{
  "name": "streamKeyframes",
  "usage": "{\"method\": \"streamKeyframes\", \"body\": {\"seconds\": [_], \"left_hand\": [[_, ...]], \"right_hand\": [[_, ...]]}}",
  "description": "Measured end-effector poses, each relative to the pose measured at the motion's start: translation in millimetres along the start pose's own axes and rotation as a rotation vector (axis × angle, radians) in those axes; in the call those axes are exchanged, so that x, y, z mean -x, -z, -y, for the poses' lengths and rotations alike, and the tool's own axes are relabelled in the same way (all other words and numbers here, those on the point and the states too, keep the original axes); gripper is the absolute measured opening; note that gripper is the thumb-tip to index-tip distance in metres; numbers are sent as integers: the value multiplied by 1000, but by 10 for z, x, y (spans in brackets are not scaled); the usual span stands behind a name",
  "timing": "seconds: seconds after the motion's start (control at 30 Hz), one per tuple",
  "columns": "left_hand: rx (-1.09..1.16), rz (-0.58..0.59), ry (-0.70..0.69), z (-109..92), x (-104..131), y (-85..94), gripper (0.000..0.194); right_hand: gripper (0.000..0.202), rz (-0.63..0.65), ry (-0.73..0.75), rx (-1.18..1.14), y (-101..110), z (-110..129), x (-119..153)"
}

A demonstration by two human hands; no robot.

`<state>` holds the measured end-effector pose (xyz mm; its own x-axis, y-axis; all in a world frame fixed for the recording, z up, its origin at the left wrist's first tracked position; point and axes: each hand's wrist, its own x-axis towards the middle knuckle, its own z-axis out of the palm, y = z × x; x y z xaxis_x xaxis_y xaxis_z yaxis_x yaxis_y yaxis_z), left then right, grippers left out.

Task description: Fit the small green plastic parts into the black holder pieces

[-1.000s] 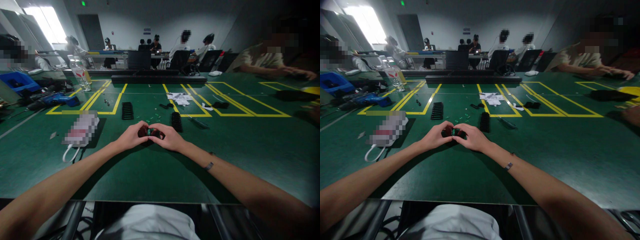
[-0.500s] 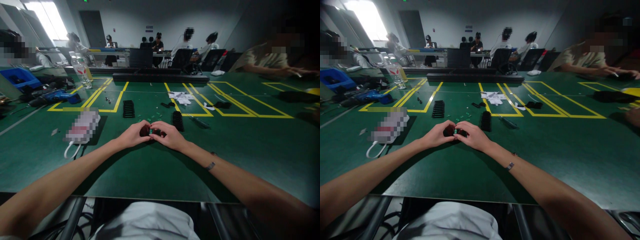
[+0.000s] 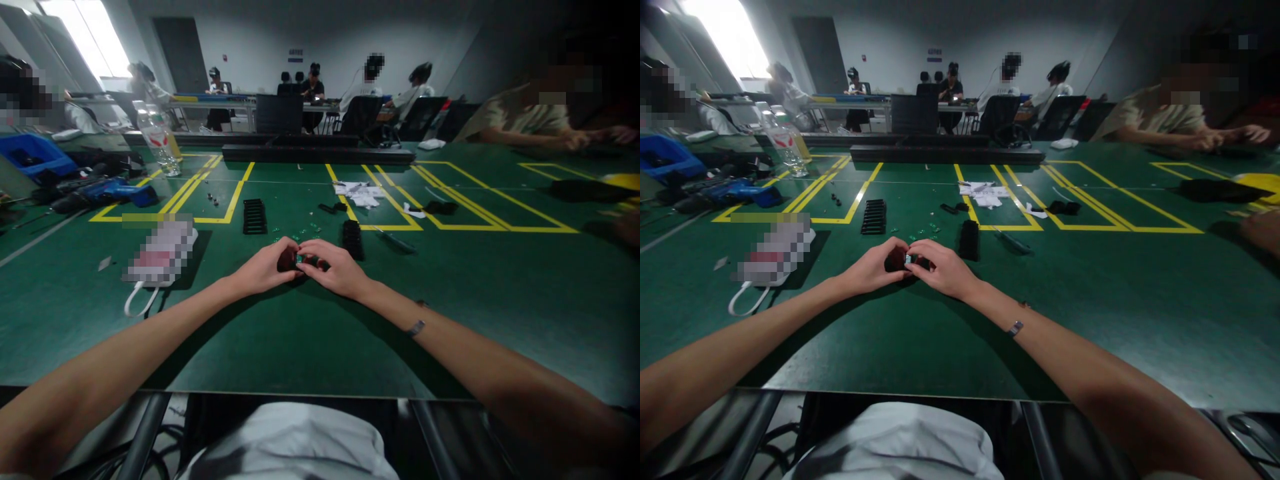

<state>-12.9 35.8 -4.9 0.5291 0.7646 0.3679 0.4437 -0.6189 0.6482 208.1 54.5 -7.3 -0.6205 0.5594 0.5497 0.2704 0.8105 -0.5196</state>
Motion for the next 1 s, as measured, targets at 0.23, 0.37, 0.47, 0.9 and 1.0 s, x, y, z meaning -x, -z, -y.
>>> {"method": "streamKeyframes", "body": {"seconds": [0.23, 0.37, 0.47, 0.9, 1.0], "left_hand": [[2, 16, 10, -2, 5, -7, 39], [-19, 5, 10, -8, 4, -2, 39], [-29, -3, 3, -10, 0, -2, 39], [-39, 12, 24, 12, 3, -14, 39], [-35, 11, 21, 7, 2, -11, 38]], "right_hand": [[21, 0, -29, 5, 3, 5, 8], [22, 4, -24, 8, 5, 1, 8], [23, 3, -24, 7, 0, -13, 9], [23, -9, 17, -13, -22, -71, 8], [23, -7, 18, -14, -18, -66, 9]]}}
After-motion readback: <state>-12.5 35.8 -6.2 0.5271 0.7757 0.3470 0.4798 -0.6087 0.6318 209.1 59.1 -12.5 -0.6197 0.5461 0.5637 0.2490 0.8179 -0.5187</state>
